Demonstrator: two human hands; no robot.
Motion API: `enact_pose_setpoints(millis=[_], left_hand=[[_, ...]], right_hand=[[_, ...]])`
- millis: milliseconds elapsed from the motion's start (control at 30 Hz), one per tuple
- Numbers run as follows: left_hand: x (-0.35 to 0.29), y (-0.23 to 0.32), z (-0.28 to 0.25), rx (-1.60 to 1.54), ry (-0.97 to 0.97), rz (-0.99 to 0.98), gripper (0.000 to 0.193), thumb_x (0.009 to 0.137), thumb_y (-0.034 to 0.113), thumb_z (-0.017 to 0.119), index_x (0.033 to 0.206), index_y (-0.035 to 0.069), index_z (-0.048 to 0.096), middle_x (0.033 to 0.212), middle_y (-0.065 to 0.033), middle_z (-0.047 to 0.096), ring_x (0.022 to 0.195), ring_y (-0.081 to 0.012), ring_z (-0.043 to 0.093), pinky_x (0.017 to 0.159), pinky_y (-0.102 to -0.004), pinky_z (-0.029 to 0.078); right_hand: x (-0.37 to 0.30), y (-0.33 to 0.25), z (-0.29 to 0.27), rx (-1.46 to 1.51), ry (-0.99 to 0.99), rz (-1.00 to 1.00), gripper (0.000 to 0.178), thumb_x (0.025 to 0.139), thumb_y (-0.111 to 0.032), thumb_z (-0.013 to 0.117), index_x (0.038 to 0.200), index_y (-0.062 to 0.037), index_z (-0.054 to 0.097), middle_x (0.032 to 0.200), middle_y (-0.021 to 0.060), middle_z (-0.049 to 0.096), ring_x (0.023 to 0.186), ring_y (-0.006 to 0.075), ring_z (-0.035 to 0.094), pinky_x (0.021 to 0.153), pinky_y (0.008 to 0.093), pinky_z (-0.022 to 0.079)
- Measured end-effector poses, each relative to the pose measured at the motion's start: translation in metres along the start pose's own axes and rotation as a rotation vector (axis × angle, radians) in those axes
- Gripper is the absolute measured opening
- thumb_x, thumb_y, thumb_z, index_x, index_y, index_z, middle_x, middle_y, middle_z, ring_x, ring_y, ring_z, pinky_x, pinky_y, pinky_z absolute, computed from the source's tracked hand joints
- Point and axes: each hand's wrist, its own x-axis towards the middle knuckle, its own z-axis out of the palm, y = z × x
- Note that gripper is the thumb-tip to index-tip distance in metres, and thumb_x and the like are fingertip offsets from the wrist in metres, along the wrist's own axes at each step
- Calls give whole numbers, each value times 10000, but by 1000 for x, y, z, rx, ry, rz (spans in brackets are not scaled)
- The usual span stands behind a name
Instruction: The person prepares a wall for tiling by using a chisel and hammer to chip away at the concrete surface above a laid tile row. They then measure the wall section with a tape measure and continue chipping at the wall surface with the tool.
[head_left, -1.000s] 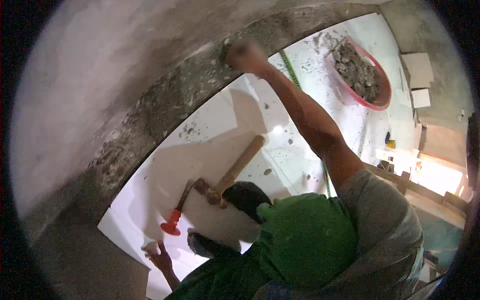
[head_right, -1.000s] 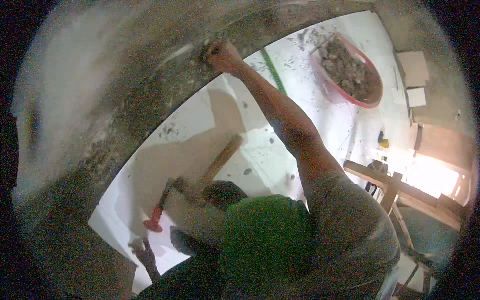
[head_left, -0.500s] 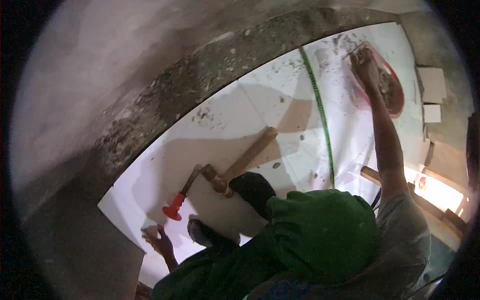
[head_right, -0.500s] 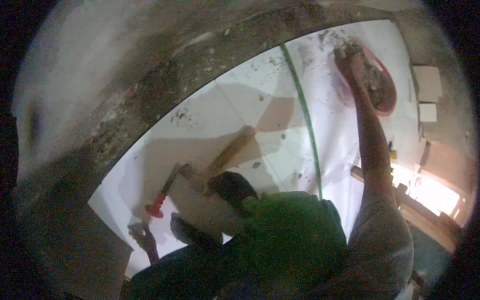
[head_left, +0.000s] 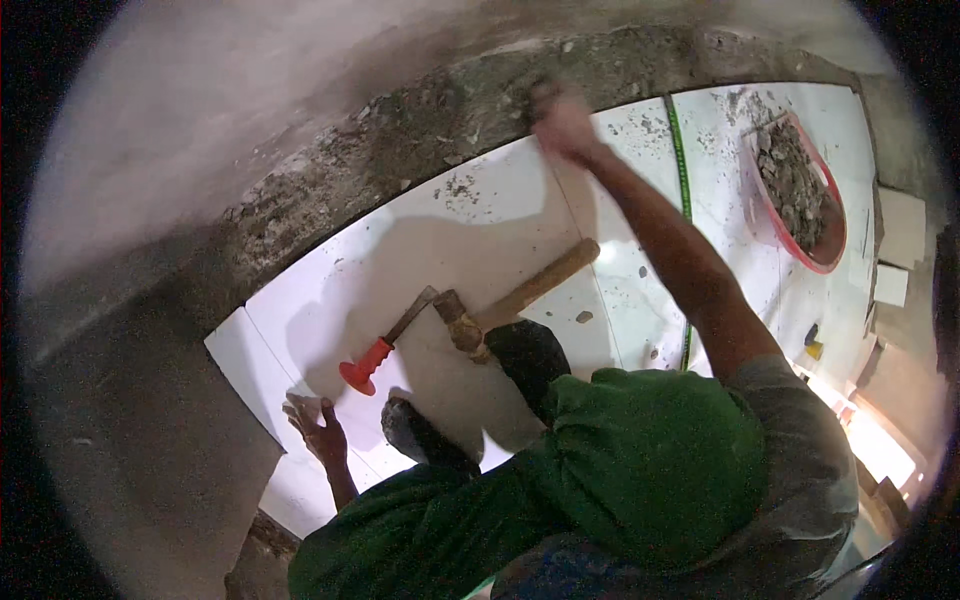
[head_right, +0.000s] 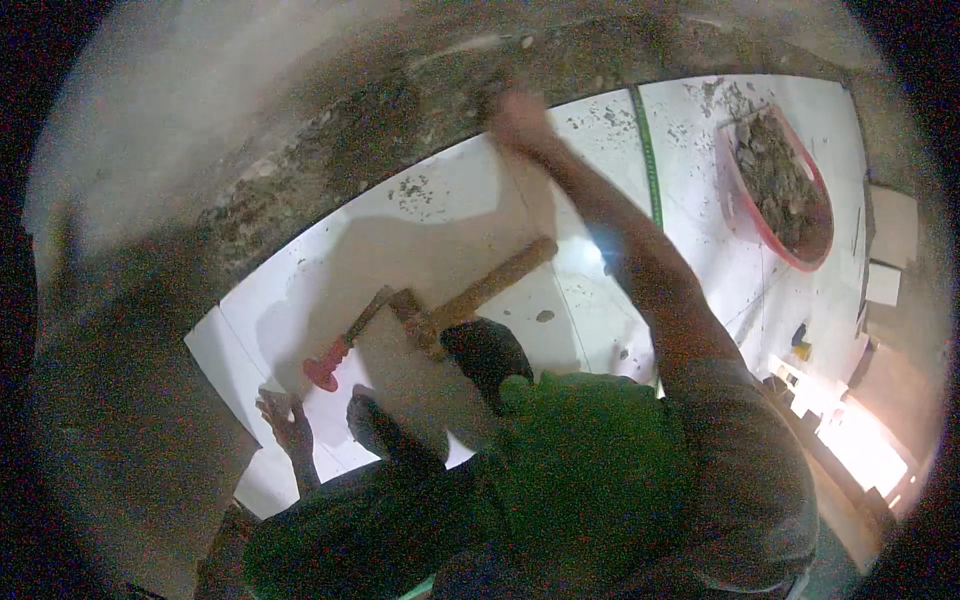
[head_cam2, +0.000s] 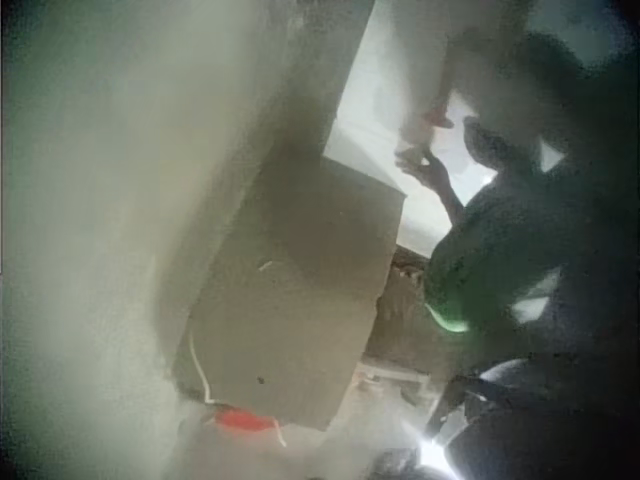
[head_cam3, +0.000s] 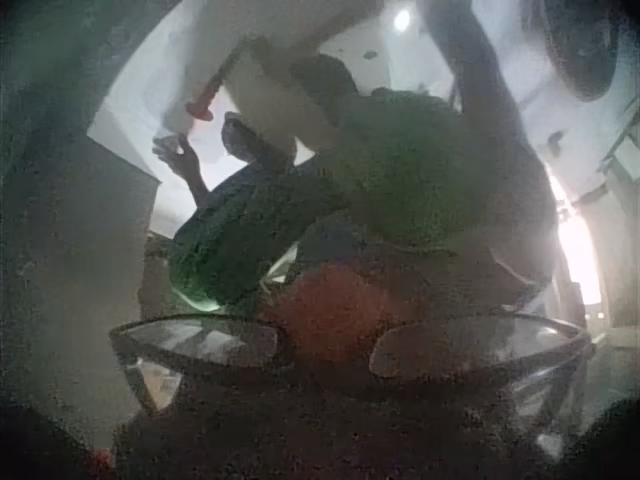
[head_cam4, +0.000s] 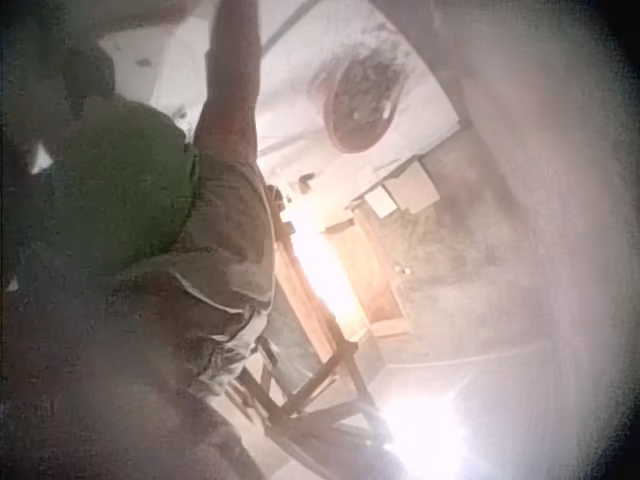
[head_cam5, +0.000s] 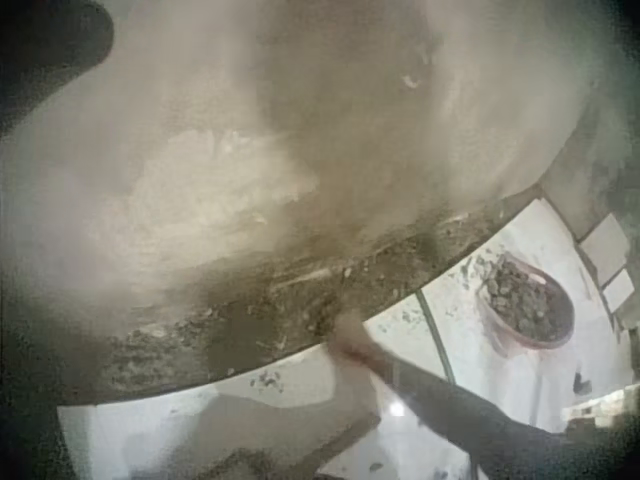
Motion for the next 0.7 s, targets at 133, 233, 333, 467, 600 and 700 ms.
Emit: enact_pose_setpoints(millis=[133,233,333,467,600,700], left_hand=[[-3,-21,3,12,17,24,777,1014,398,606,1636,128,225,1648,-312,205,1553,-460,138,1266,-536,139],[1,-3,-5,-15,13,101,789,1004,400,622,1640,155,225,1638,-346,186,1548,-480,132,1263,-541,133],[2,-4,-10,-46,3,47,812,986,392,646,1638,150,226,1644,-318,211,1545,-487,132,1264,-550,129],[3,-14,-6,-22,-9,70,820,982,359,661,1637,142,218,1650,-292,227,1545,-485,135,1265,-555,127],[4,-19,2,-3,-8,169,798,995,333,648,1637,139,215,1657,-275,227,1545,-482,141,1263,-561,134],[2,8,-9,-7,-38,23,776,1004,300,633,1637,139,214,1667,-238,234,1546,-477,144,1264,-562,139]], right_hand=[[-12,-15,-51,-24,291,-49,226,888,-164,635,1053,-24,700,936,201,696,825,417,659,792,510,550],[-26,-42,-15,459,-46,-247,156,905,-138,633,1010,-39,693,937,194,701,852,413,663,783,493,551],[-11,-114,3,269,-81,-410,141,944,-155,607,982,-47,690,974,180,718,851,382,690,773,476,557],[14,-152,-3,288,25,-312,216,957,-158,605,1140,-93,701,1169,162,697,1002,361,691,864,445,563],[21,-171,30,147,327,-686,333,1010,-269,547,1299,-148,661,1341,151,639,1304,379,547,1115,498,437],[33,-126,40,16,-7,-447,397,1038,-339,484,1348,-146,639,1429,150,580,1393,376,454,1187,512,342]])
